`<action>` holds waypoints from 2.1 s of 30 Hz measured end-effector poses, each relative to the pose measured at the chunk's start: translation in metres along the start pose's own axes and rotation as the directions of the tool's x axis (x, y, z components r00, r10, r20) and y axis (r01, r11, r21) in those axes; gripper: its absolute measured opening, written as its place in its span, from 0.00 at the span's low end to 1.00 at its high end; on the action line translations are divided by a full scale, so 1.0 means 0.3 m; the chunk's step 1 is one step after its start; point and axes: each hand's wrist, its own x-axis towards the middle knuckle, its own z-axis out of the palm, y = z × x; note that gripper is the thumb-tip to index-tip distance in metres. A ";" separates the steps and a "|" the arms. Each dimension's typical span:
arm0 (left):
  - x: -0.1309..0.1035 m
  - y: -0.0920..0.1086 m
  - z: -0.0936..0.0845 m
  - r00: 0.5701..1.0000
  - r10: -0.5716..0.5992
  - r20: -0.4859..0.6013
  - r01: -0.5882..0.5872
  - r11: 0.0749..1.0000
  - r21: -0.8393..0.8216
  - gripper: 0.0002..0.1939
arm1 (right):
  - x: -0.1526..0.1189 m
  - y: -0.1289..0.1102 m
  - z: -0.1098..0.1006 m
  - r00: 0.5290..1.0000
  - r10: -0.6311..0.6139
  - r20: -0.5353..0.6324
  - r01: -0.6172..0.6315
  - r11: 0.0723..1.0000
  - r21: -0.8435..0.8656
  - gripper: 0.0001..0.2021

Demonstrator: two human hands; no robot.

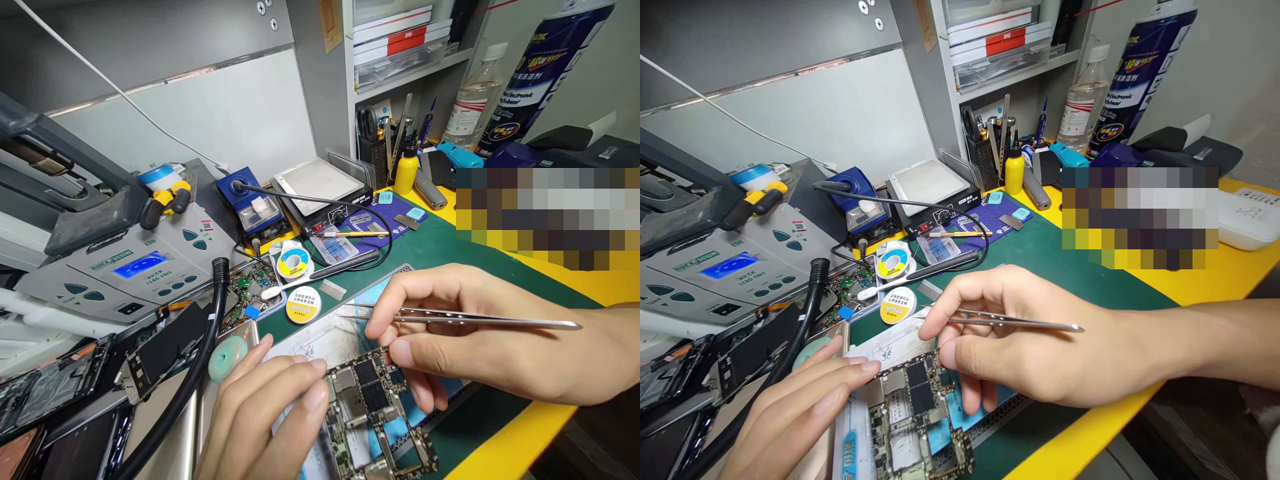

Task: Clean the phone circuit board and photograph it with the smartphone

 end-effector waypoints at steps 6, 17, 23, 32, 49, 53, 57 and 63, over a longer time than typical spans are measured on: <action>-0.013 -0.035 0.017 0.994 0.102 -0.029 -0.102 0.995 0.024 0.27 | 0.001 0.006 -0.002 1.000 -0.029 0.009 0.028 0.999 0.021 0.05; -0.015 -0.020 0.014 0.998 0.054 -0.018 -0.054 0.999 -0.006 0.26 | 0.000 0.005 0.000 1.000 -0.020 0.008 0.020 0.999 0.031 0.05; -0.015 -0.028 0.013 0.998 0.056 -0.011 -0.057 0.998 -0.010 0.24 | 0.007 0.006 0.001 0.999 -0.031 0.010 0.031 0.999 0.028 0.05; -0.005 -0.042 0.009 0.995 0.101 -0.017 -0.101 0.995 -0.018 0.24 | 0.000 0.000 0.001 1.000 -0.019 0.000 0.019 0.999 0.039 0.05; -0.009 -0.043 0.004 0.991 0.132 -0.025 -0.130 0.989 0.067 0.22 | 0.004 -0.001 0.003 0.999 -0.032 -0.012 0.032 0.999 -0.034 0.09; -0.010 -0.152 -0.010 0.981 0.174 0.087 -0.177 0.984 0.032 0.23 | 0.005 -0.002 0.002 0.999 -0.032 -0.016 0.031 0.999 -0.043 0.09; -0.005 -0.127 -0.014 0.977 0.203 0.062 -0.203 0.979 0.007 0.25 | 0.008 0.000 0.000 0.999 -0.034 -0.021 0.033 0.998 -0.046 0.09; -0.006 -0.014 -0.005 0.998 0.061 -0.006 -0.061 0.998 0.032 0.22 | 0.006 0.005 0.003 0.999 -0.041 -0.026 0.040 0.999 -0.033 0.09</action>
